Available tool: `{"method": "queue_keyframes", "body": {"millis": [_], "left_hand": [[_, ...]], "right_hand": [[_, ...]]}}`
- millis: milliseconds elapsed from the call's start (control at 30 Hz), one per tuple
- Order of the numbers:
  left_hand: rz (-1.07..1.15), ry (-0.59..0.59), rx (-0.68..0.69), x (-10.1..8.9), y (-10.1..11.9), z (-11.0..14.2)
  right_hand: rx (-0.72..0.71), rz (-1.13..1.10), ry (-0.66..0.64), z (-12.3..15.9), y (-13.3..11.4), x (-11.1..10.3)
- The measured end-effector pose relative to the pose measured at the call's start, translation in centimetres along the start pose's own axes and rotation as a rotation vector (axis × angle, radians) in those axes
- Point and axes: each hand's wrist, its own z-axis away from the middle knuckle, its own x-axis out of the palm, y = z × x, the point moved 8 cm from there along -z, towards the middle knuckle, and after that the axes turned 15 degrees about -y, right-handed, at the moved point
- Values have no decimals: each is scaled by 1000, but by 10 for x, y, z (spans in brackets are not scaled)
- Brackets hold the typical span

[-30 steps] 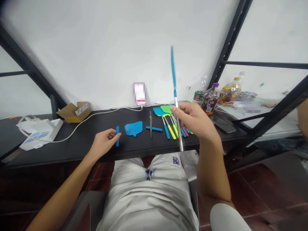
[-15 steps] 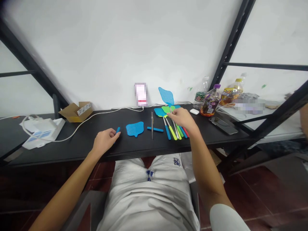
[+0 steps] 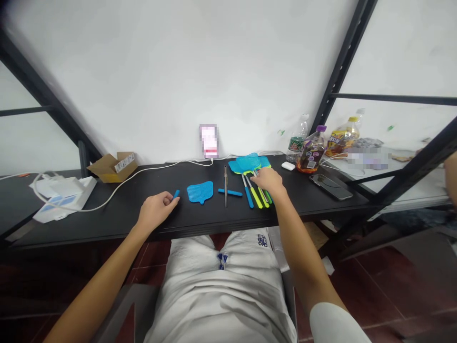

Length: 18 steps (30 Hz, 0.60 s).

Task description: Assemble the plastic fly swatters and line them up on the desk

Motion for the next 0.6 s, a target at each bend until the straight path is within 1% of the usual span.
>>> {"method": "queue_keyframes", "body": {"millis": [67, 133, 200, 233, 300, 333, 367, 400, 433, 467, 533, 567, 600], "left_hand": [[10, 7, 4, 0, -1, 0], [50, 36, 41, -3, 0, 1], [142, 101, 115, -8, 5, 5], [200, 139, 157, -11, 8, 9], [311, 195, 233, -15, 19, 20], [355, 198, 268, -16, 28, 27], [390, 179, 314, -16, 39, 35], [425, 160, 362, -16, 51, 43], [447, 120, 413, -15, 64, 53], [470, 90, 462, -15, 77, 63], [517, 19, 567, -14, 102, 85], [539, -14, 608, -14, 111, 94], [547, -61, 644, -11, 119, 103]], "right_hand": [[10, -7, 7, -1, -1, 2], [6, -9, 17, -1, -3, 1], [-12, -20, 62, 5, -6, -5], [-31, -32, 105, 12, -9, -12], [-118, -88, 208, 33, -18, -29], [-188, -138, 242, 47, -25, -37], [-296, -206, 237, 63, -34, -43], [-410, -293, 186, 80, -43, -46], [-519, -389, 76, 96, -54, -45], [-620, -456, -61, 113, -66, -41], [-800, -472, -332, 147, -91, -28], [-856, -453, -423, 161, -101, -21], [-899, -419, -469, 171, -110, -15]]}}
